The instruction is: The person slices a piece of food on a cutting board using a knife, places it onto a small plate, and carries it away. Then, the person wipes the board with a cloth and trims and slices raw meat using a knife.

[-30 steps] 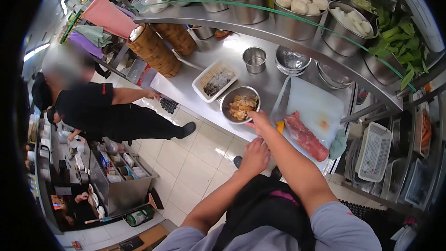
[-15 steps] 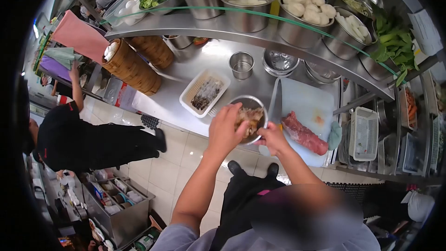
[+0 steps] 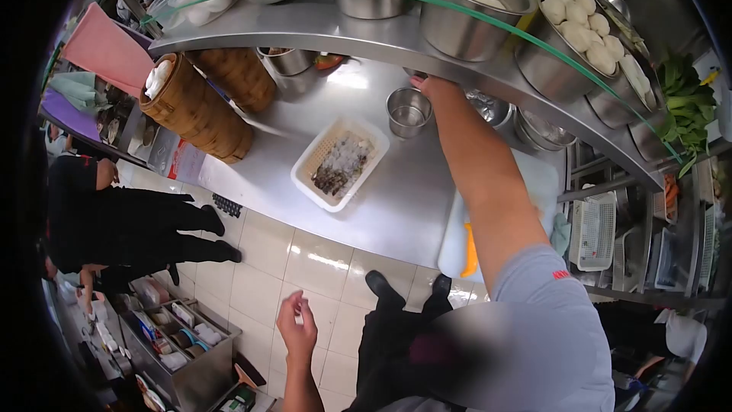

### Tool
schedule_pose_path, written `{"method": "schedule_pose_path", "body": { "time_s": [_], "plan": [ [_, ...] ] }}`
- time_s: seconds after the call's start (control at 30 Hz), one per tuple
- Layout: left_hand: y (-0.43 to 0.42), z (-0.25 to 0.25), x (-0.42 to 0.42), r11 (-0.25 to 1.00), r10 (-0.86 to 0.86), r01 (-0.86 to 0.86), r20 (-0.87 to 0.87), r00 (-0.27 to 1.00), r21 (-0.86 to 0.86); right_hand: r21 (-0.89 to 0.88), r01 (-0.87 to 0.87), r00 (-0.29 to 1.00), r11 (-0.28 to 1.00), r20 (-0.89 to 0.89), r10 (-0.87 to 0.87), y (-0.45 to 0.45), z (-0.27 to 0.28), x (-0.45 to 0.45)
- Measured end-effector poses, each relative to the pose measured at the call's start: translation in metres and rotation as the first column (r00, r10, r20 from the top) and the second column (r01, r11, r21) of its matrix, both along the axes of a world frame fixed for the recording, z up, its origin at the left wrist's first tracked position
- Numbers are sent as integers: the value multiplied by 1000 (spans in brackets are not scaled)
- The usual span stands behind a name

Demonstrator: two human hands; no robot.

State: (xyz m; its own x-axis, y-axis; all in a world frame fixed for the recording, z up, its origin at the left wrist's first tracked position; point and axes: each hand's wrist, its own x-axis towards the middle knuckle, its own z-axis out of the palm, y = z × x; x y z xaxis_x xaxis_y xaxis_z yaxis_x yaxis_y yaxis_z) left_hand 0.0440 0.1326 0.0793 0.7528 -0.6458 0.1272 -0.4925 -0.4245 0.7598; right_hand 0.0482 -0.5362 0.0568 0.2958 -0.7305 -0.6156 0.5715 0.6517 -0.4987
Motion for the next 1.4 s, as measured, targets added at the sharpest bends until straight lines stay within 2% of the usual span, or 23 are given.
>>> {"method": "schedule_pose_path", "body": {
  "time_s": [0.13,0.23,0.33,0.4,0.47,0.53,0.6,0.67,0.7,0.73,0.77,0.83,0.9,0.97,1.0,1.07,1.1,1.13,1.17,1.2,1.27,1.37,1.4],
  "plan": [
    [27,-11,-8,995,91,-86,-90,992,50,-1,52,991,999,-120,-52,5,-1,0],
    [23,-16,-8,998,54,-53,-92,994,21,-57,-1,962,998,-273,-15,47,18,-24],
    [-11,-2,-10,1000,-26,27,-48,999,10,-335,-160,985,928,-111,129,130,29,-113],
    [-45,12,-21,993,-117,114,-87,989,-34,-440,-127,987,889,-144,70,193,72,-181],
    [-80,20,-37,960,-267,255,-101,958,-114,-516,-134,934,846,-351,-66,216,63,-255],
    [-123,35,-70,887,-455,440,-95,886,-140,-535,-346,677,771,-711,-190,228,40,-326],
    [-165,36,-109,805,-593,584,-105,798,-107,-466,-634,326,617,-884,-333,251,21,-377],
    [-202,11,-148,739,-673,673,-38,738,-17,-398,-825,231,401,-885,-404,272,-3,-408],
    [-218,1,-168,736,-677,677,-24,736,-12,-239,-907,102,346,-923,-370,285,-1,-413],
    [-235,-9,-186,736,-664,659,-23,747,152,-71,-957,-33,281,-937,-347,295,3,-412],
    [-249,-17,-200,719,-649,621,-20,761,311,-86,-956,-20,281,-935,-354,298,1,-415],
    [-268,-29,-219,714,-605,567,-46,795,410,76,-966,-168,248,-910,-378,299,-5,-420],
    [-277,-41,-231,699,-550,502,-65,832,510,44,-970,-142,239,-902,-408,291,-5,-425],
    [-278,-54,-228,780,-464,442,-65,883,444,15,-971,-73,240,-969,-236,276,3,-430],
    [-276,-60,-224,778,-468,438,-49,882,450,-2,-969,-58,245,-970,-237,266,8,-436],
    [-266,-64,-217,822,-502,509,-100,859,254,-164,-959,195,230,-974,119,248,16,-455],
    [-263,-62,-216,821,-502,508,-93,860,260,-173,-957,204,231,-971,121,241,16,-463],
    [-261,-53,-216,863,-357,461,-398,845,207,-271,-928,347,255,-877,331,233,14,-470],
    [-258,-44,-219,904,-186,392,-666,722,173,-353,-888,459,294,-721,520,226,12,-477],
    [-255,-37,-224,908,-178,380,-663,727,173,-334,-903,429,270,-678,597,220,10,-482],
    [-242,-27,-231,971,-181,231,-816,549,-60,-301,-918,394,257,-642,658,212,20,-485],
    [-222,-12,-249,973,-231,152,-762,605,-174,-262,-943,324,207,-571,754,194,10,-478],
    [-216,-13,-253,957,-289,163,-747,598,-240,-238,-965,246,110,-678,693,188,8,-475]
  ]
}}
